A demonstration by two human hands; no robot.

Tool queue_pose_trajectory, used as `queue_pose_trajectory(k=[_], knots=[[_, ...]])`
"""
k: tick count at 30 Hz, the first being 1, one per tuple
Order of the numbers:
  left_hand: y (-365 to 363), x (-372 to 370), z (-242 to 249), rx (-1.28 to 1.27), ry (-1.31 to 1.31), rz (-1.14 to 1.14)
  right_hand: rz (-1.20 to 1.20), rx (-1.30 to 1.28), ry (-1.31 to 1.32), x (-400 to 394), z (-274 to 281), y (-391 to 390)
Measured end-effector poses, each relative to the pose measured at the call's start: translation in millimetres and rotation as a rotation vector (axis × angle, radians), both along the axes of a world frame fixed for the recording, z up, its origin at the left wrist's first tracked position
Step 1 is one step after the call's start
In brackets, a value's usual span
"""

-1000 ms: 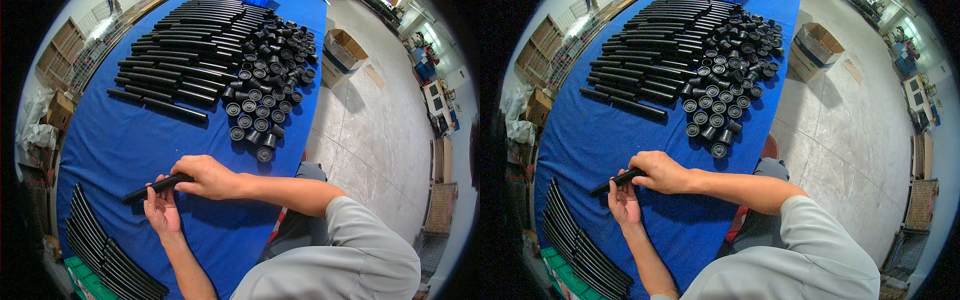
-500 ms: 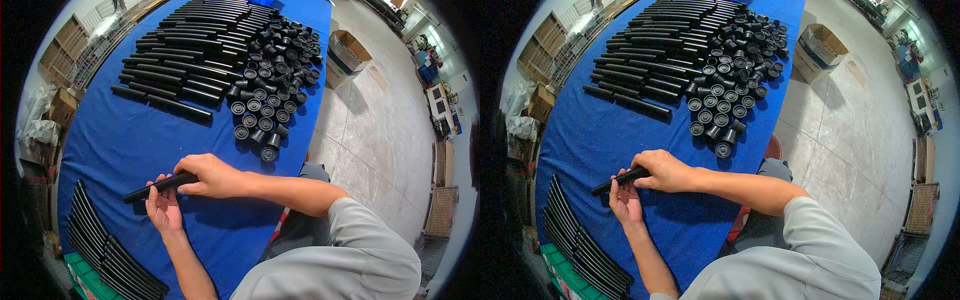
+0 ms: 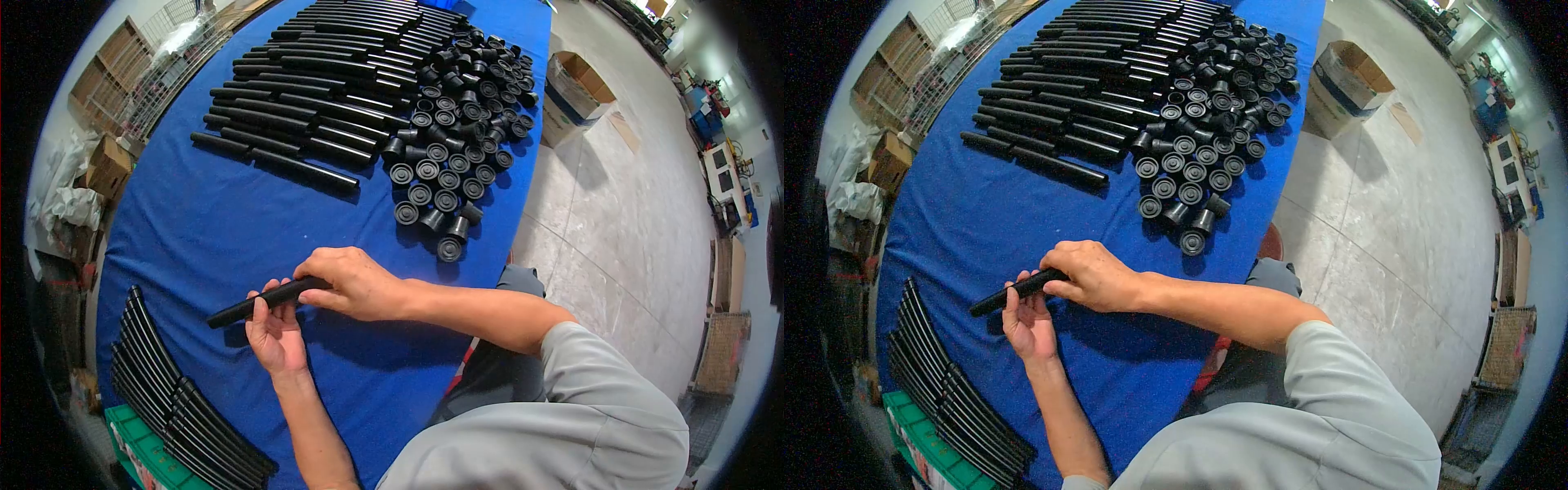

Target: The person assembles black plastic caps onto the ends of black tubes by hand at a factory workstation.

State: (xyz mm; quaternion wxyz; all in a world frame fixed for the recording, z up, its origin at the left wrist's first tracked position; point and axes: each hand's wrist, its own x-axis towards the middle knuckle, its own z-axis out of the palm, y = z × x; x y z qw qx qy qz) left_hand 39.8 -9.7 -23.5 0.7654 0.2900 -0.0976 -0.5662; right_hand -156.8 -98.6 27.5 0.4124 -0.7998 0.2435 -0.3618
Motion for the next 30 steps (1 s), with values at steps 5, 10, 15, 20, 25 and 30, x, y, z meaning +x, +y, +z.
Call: queue_pose_trajectory(k=[5, 10, 15, 20, 25, 30], knots=[[-3, -6, 3, 0.034, 0.033, 0.015, -0.011, -0.171, -0.051, 6, -7, 0], [1, 3, 1, -0.011, -0.026, -0.008, 0.041, -0.057, 0.01, 5, -3, 3], [-4, -11, 13, 0.036, 0.005, 0.017, 0.044, 0.062, 0.05, 1, 2, -1], [1, 1, 0, 0.008, -0.007, -0.019, 0.051, 0.007, -0.011, -1, 2, 4], [-3, -13, 17, 0.02, 0.026, -0.01, 0.039, 0.071, 0.055, -4, 5, -1], [1, 4, -2, 0.006, -0.011, -0.033, 0.051, 0.011, 0.001, 0, -1, 4]])
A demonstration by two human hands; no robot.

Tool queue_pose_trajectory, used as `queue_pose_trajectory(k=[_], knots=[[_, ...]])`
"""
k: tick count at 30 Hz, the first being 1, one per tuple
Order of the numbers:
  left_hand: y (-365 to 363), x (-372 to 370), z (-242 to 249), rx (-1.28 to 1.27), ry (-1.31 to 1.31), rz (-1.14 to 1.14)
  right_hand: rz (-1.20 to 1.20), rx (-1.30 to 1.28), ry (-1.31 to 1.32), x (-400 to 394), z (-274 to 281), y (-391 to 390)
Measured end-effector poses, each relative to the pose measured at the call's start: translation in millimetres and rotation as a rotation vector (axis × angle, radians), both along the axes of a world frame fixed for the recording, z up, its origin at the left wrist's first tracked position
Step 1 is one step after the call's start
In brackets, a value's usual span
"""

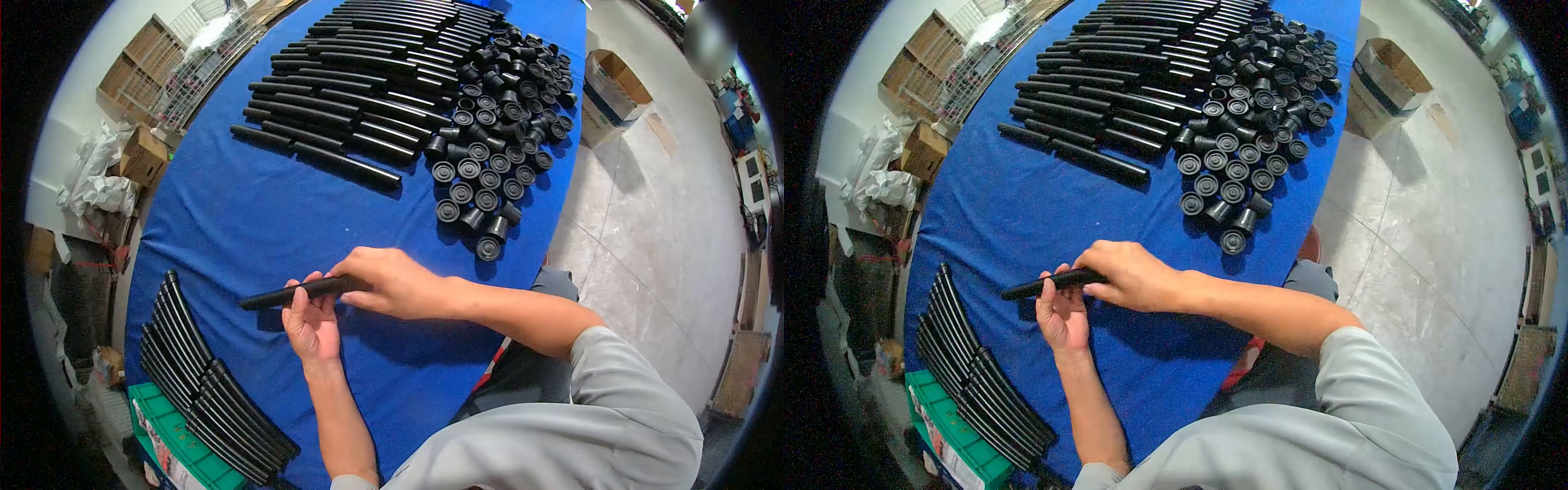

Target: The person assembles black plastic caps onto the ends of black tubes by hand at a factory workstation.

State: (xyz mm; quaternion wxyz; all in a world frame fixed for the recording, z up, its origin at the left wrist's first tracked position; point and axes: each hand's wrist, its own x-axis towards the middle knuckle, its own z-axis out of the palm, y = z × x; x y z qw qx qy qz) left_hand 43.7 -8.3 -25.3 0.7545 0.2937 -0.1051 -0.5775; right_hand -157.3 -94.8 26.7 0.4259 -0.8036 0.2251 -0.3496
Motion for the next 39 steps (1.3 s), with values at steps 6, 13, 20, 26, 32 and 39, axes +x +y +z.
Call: queue_pose_trajectory(k=[6, 13, 20, 26, 32, 39], knots=[[-3, -11, 4, 0.022, -0.006, -0.005, 0.019, -0.088, 0.016, 3, 6, -2], [-5, -12, 2, -0.059, 0.07, -0.01, 0.049, 0.126, 0.071, 6, 21, -4], [-7, -12, -2, -0.18, 0.134, -0.051, 0.009, -0.137, 0.045, 9, 20, 0], [-7, -12, -2, -0.206, 0.082, -0.076, 0.069, 0.38, 0.232, 6, 18, -6], [-8, -12, -6, -0.156, 0.057, -0.077, -0.009, -0.267, 0.032, 11, 5, 0], [-7, -14, 4, -0.165, 0.062, -0.081, 0.005, 0.44, 0.177, 7, 28, 0]])
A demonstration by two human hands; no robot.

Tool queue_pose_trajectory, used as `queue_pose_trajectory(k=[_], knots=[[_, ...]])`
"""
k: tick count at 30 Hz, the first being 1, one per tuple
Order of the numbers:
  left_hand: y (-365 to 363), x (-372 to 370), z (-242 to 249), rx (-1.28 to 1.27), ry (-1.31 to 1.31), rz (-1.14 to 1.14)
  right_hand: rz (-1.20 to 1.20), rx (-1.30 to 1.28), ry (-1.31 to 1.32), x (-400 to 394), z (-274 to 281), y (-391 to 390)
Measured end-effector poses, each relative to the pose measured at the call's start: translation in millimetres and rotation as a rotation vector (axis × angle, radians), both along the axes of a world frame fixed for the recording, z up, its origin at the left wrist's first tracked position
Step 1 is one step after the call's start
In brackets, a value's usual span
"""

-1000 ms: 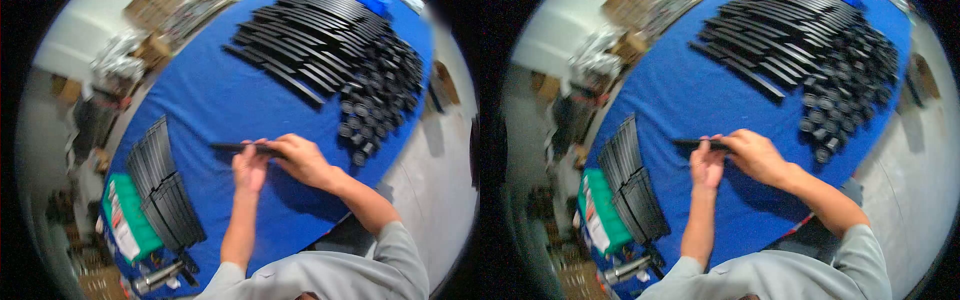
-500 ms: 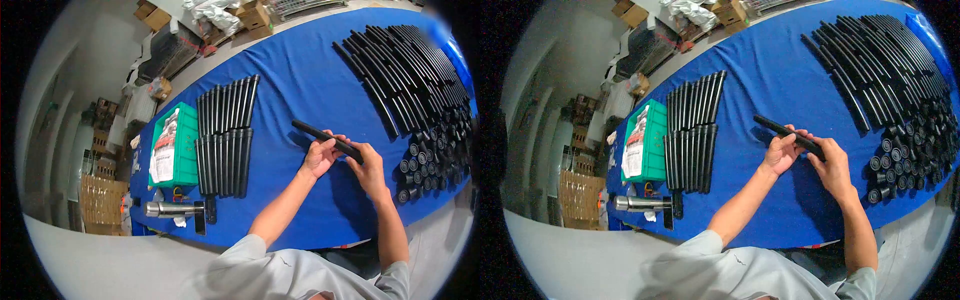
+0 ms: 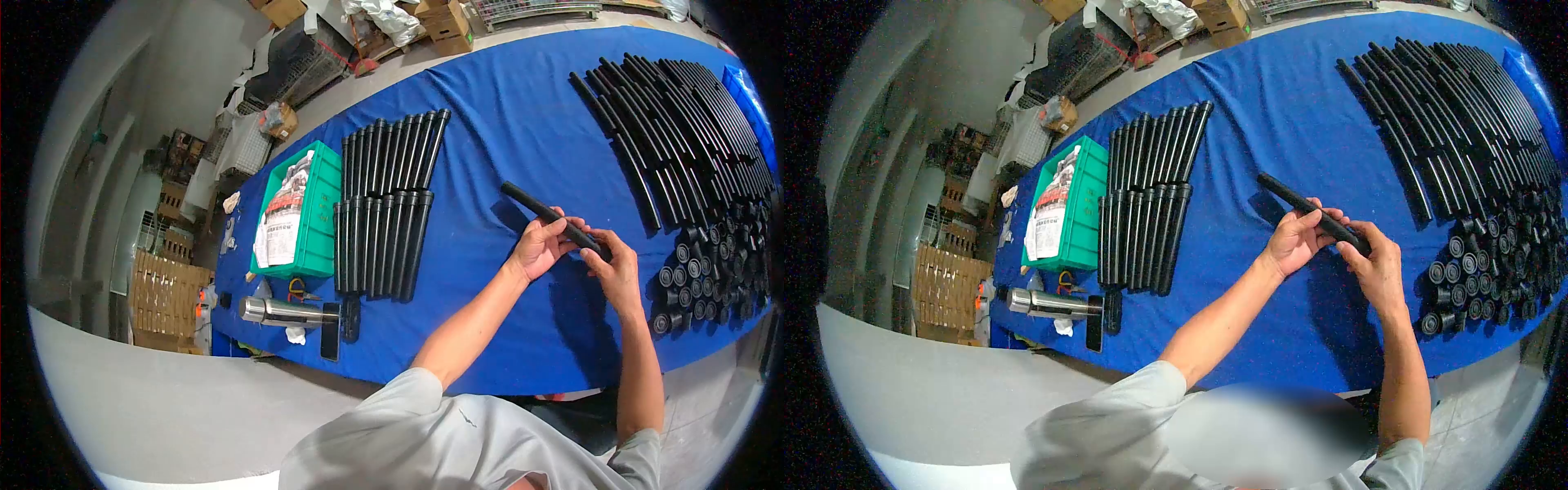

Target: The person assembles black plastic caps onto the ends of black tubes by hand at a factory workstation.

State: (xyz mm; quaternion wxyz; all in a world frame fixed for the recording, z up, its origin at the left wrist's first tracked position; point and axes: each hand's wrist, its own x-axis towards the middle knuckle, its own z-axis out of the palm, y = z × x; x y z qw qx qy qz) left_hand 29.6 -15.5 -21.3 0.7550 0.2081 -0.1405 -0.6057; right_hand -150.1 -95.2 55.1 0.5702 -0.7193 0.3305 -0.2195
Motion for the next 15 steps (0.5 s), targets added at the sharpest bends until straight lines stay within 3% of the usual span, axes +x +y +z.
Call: queue_pose_trajectory(k=[1, 2, 5, 8, 11, 14, 15], knots=[[0, -1, 1, 0.007, 0.005, 0.003, -0.009, -0.046, 0.015, -1, -7, -3], [-1, -1, 1, 0.011, 0.007, 0.0, -0.052, -0.475, -0.166, 2, -28, -4], [-1, 1, -3, 0.002, 0.012, -0.009, -0.04, -0.628, -0.167, 3, -16, 1], [0, 3, -8, -0.034, 0.007, -0.017, 0.056, 0.101, 0.124, -4, 4, -4], [-1, 0, -4, -0.017, 0.003, -0.015, 0.007, 0.172, 0.066, -5, -9, -6], [-3, 0, -3, 0.008, 0.029, -0.016, -0.012, -0.609, -0.027, -4, -20, -5], [-2, 1, -3, -0.001, 0.03, -0.015, -0.014, -0.483, -0.04, -5, -20, -5]])
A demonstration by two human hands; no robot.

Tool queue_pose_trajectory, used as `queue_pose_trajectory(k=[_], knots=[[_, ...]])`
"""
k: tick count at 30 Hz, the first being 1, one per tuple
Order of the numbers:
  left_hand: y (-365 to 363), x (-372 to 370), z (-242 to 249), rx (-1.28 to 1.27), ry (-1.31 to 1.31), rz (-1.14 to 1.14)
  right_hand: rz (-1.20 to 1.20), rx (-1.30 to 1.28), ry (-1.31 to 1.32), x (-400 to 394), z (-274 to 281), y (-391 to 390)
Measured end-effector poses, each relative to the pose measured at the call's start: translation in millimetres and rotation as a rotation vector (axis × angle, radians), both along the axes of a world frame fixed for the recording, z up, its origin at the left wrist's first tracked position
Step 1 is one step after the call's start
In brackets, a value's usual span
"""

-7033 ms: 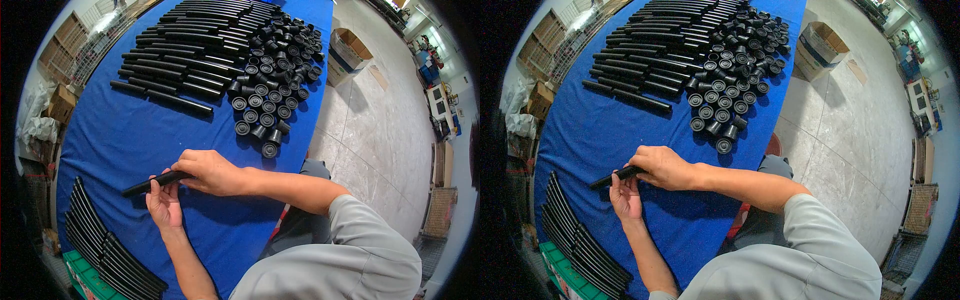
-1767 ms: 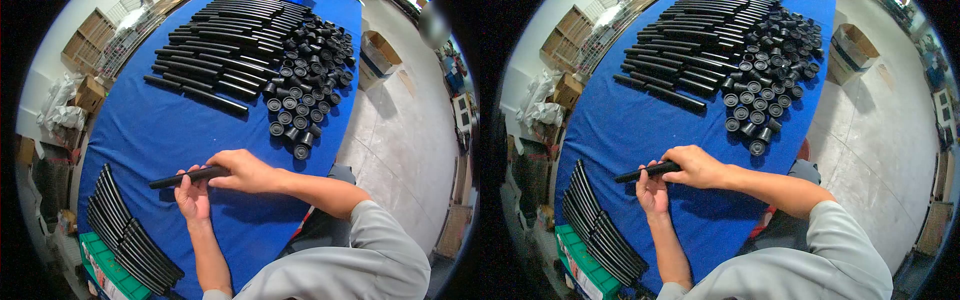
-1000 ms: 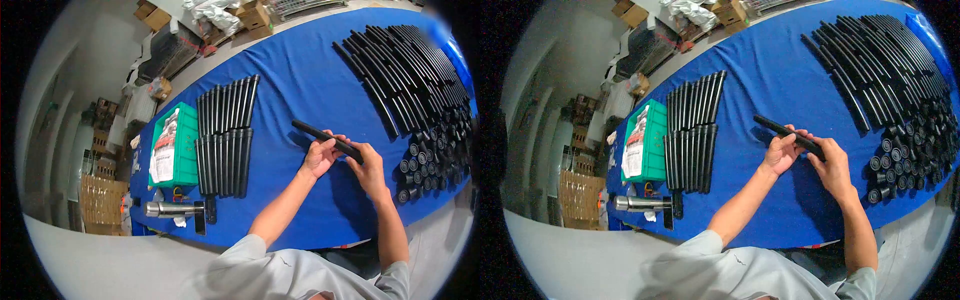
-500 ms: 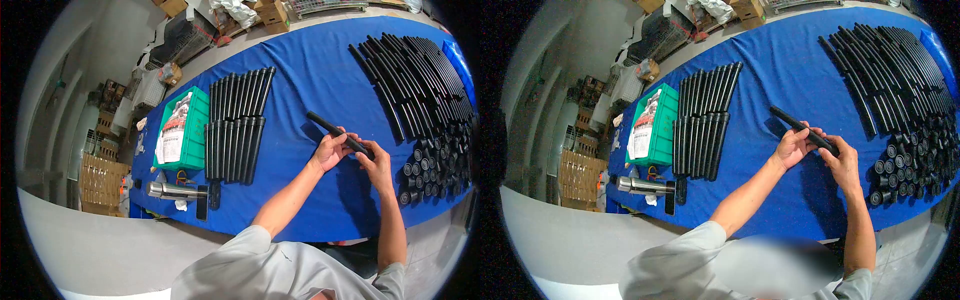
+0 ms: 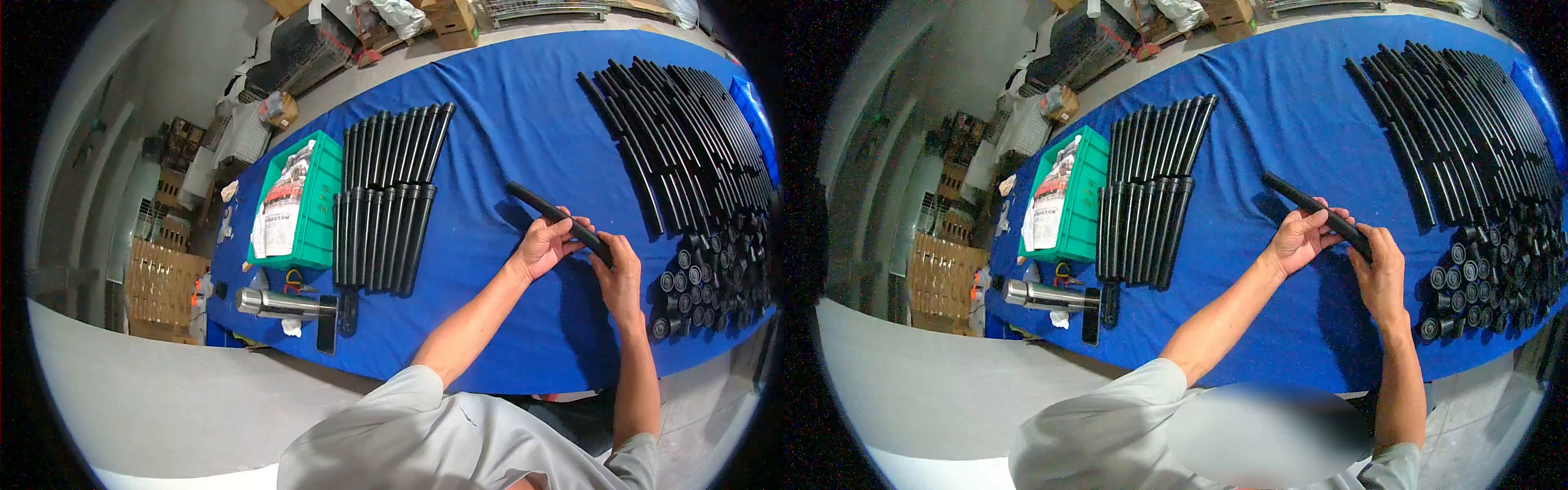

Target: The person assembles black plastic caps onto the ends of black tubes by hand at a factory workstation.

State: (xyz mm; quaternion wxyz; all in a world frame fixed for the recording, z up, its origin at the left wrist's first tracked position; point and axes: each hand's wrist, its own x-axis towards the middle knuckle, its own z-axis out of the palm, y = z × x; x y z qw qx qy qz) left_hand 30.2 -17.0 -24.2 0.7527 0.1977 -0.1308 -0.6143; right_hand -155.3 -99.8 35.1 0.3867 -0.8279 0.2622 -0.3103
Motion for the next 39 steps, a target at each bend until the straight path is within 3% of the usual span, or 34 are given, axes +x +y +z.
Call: queue_pose_trajectory(k=[2, 14, 32, 35, 38, 39], knots=[[2, 1, 1, -0.013, 0.004, -0.002, 0.006, 0.254, -0.028, 0, 0, 1], [1, 1, 0, -0.024, -0.01, 0.009, 0.073, -0.141, -0.021, 0, 7, 2], [1, -1, 1, -0.034, -0.026, 0.03, 0.029, -0.159, -0.001, 3, 1, 4], [1, 0, 0, -0.039, -0.02, 0.022, 0.026, -0.073, 0.012, 3, 3, 2], [0, 0, -1, -0.044, -0.01, 0.009, 0.022, 0.48, 0.165, 3, 22, -2], [0, 1, 1, -0.035, -0.003, 0.003, 0.019, 0.469, 0.144, 2, 20, -2]])
